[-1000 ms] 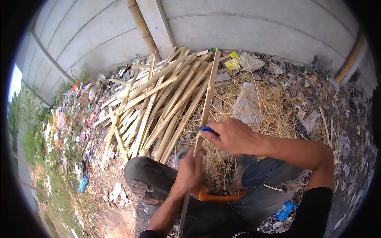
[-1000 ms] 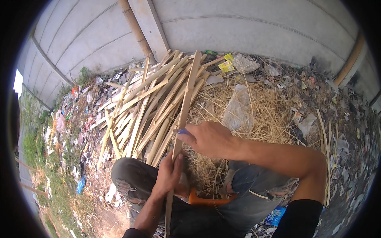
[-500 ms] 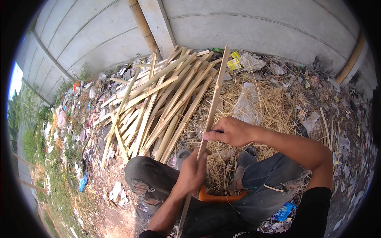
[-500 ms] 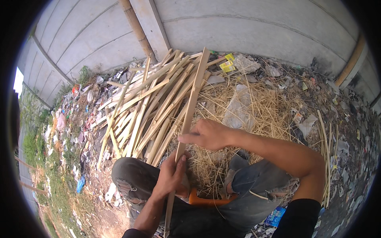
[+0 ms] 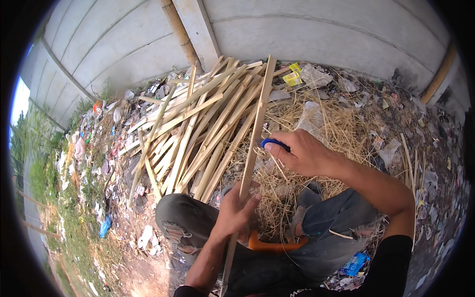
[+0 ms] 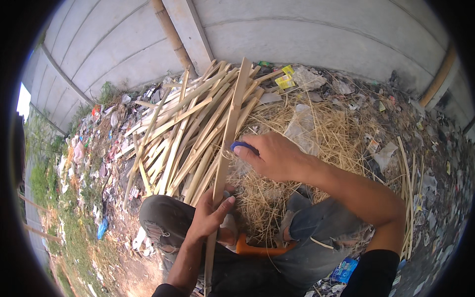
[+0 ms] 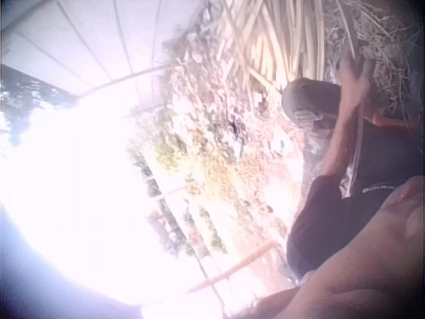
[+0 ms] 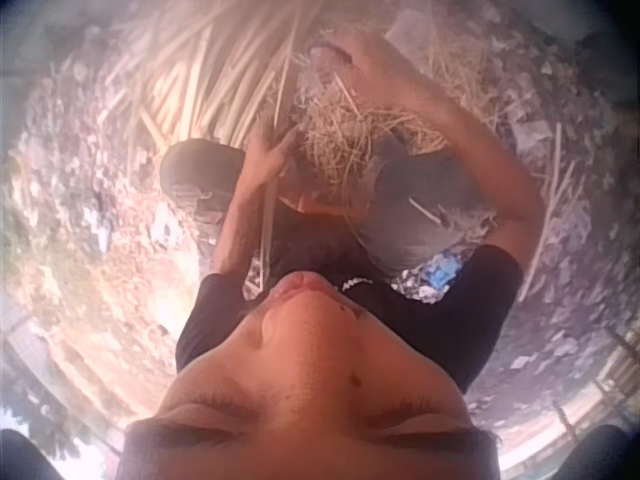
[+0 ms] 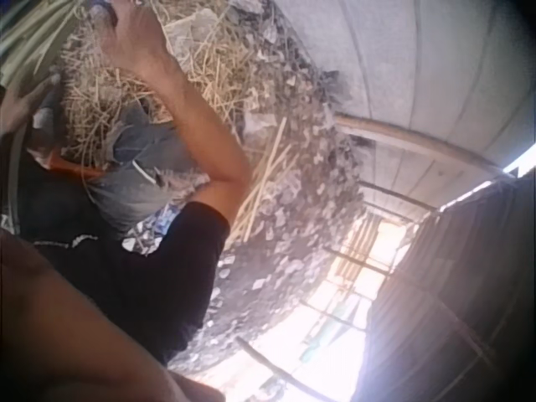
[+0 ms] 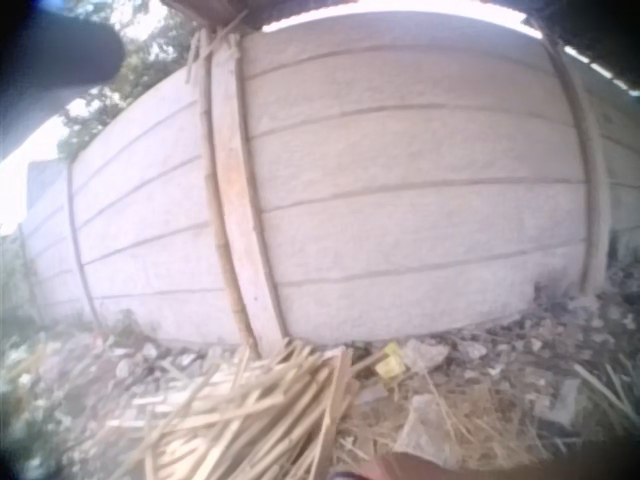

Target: The person sits on the ground and uses a blue utility knife to shave thin strips from a long bamboo stick. They hold the stick with their left hand and scrape the surface with the knife in their right hand, creating a pile of bamboo shavings.

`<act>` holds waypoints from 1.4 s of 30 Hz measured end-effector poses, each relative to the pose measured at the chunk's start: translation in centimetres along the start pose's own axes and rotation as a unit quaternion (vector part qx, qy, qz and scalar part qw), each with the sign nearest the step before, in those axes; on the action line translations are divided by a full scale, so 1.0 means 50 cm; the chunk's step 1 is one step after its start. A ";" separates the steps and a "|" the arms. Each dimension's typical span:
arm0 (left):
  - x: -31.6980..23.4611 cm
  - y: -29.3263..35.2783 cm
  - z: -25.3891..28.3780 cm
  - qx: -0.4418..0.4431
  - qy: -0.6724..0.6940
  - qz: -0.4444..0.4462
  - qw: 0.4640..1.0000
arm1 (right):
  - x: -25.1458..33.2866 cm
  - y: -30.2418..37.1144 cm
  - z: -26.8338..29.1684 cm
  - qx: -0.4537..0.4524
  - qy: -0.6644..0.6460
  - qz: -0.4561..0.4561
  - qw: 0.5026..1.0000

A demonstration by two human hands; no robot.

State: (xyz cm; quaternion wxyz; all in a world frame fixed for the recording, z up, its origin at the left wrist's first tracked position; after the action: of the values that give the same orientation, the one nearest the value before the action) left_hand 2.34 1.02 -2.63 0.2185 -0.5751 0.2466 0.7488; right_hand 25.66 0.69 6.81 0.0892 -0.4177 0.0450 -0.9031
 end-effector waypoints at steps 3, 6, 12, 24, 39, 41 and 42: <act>-0.024 0.003 -0.012 0.036 0.001 0.018 0.999 | -0.017 -0.008 0.023 -0.082 0.086 -0.014 0.993; -0.022 0.006 -0.021 0.053 0.000 0.016 0.998 | -0.011 -0.016 0.041 -0.101 0.112 -0.038 0.988; 0.013 -0.006 -0.018 0.039 0.060 0.024 0.997 | 0.009 0.012 -0.062 -0.021 0.137 0.048 0.989; -0.003 0.003 0.000 0.033 0.124 0.059 0.990 | 0.019 -0.029 -0.042 -0.060 0.101 0.021 0.993; 0.001 -0.004 0.008 0.028 0.047 0.051 0.997 | 0.035 -0.009 -0.111 0.111 0.016 0.003 0.994; 0.005 -0.003 0.001 0.038 0.073 0.056 0.995 | 0.017 -0.011 -0.109 0.136 -0.070 0.033 0.988; -0.002 -0.001 -0.001 0.044 0.075 0.059 0.994 | 0.014 -0.011 -0.109 0.170 -0.069 0.029 0.983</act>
State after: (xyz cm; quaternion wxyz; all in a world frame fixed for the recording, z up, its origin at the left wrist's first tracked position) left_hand 2.46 1.03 -2.55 0.1800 -0.6041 0.3285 0.7034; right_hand 21.00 1.11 3.87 0.1882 -0.4563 -0.1029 -0.8636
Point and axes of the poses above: each hand's wrist, its own y-axis away from the middle knuckle, its own z-axis out of the back of the hand, x = y × z, the point moved 4 cm from there along -y, towards the middle knuckle
